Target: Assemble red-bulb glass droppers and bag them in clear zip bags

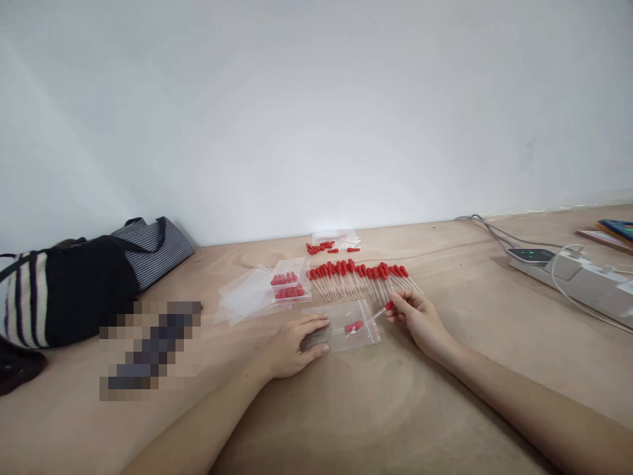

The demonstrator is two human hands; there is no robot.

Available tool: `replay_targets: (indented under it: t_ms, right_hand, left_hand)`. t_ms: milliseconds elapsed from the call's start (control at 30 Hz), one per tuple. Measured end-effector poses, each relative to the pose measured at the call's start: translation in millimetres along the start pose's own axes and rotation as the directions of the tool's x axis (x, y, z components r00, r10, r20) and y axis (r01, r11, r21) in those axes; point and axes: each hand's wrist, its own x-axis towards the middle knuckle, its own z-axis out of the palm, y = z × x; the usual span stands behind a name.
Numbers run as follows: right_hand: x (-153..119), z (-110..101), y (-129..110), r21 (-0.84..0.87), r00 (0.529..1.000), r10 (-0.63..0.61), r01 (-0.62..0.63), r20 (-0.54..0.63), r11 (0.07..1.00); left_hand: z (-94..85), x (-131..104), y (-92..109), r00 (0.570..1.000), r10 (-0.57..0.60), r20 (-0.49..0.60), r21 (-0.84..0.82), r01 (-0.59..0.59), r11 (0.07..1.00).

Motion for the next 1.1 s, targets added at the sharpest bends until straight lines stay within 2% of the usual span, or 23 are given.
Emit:
replay_targets:
  t_ms: [100, 200, 367, 467, 667, 767, 833, 867, 933, 1033, 1100]
  right_hand:
    - [-2.4, 0.5, -2.4, -0.015, 0.999, -0.003, 0.003, 0.047, 1.000]
    - [-4.5, -0.3, -3.9, -0.060, 0.983, 0.029, -0.019, 0.179, 0.998]
    - [-7.0, -1.4, -4.5, -0.192, 0.875, 0.170, -0.090, 0.453, 0.977]
    - [-5.6, 1.7, -3.6, -0.267, 0.849, 0.187, -0.056, 0.495, 0.962]
    - [-1.4, 13.7, 6.8, -0.379, 0.897, 0.114, 0.063, 0.426, 0.923]
    - [7.7, 10.3, 6.4, -0.437, 0.901, 0.100, 0.105, 0.422, 0.893]
    - [22.4, 2.6, -0.5, -0.489, 0.914, 0.038, 0.181, 0.404, 0.853]
    - [32.4, -2.1, -5.6, -0.525, 0.935, -0.043, 0.236, 0.353, 0.818]
    - [55.5, -11.0, -16.7, -0.659, 0.949, -0.230, 0.315, 0.215, 0.684]
    - [88.2, -18.7, -27.3, -0.863, 0.933, -0.354, 0.233, 0.068, 0.448]
    - [102.9, -19.2, -27.0, -0.896, 0.930, -0.368, 0.178, 0.018, 0.406]
  left_hand:
    - [-0.3, 0.1, 0.9, 1.000, -0.004, -0.002, 0.002, 0.004, 1.000]
    - [-0.4, -0.1, 1.4, 1.000, -0.004, -0.006, -0.004, 0.004, 1.000]
    - [-0.1, 0.0, 1.9, 1.000, 0.007, -0.016, -0.010, -0.007, 1.000]
    - [-0.1, 0.7, 2.6, 1.000, 0.010, -0.019, -0.011, -0.010, 1.000]
    - [-0.1, 0.9, 3.0, 1.000, 0.011, -0.020, 0.004, -0.011, 1.000]
    - [-0.8, 0.5, 3.7, 1.000, 0.004, -0.010, 0.014, -0.004, 1.000]
    - [-1.3, 0.6, 4.4, 1.000, -0.002, -0.004, 0.021, 0.002, 1.000]
    - [-1.6, 0.8, 4.6, 1.000, -0.004, -0.003, 0.023, 0.004, 1.000]
    - [-1.8, 1.2, 4.7, 1.000, -0.005, -0.002, 0.021, 0.005, 1.000]
    - [-1.8, 1.6, 3.9, 1.000, -0.002, 0.000, 0.006, 0.002, 1.000]
    - [-1.5, 1.6, 2.8, 1.000, 0.001, 0.002, 0.000, -0.001, 1.000]
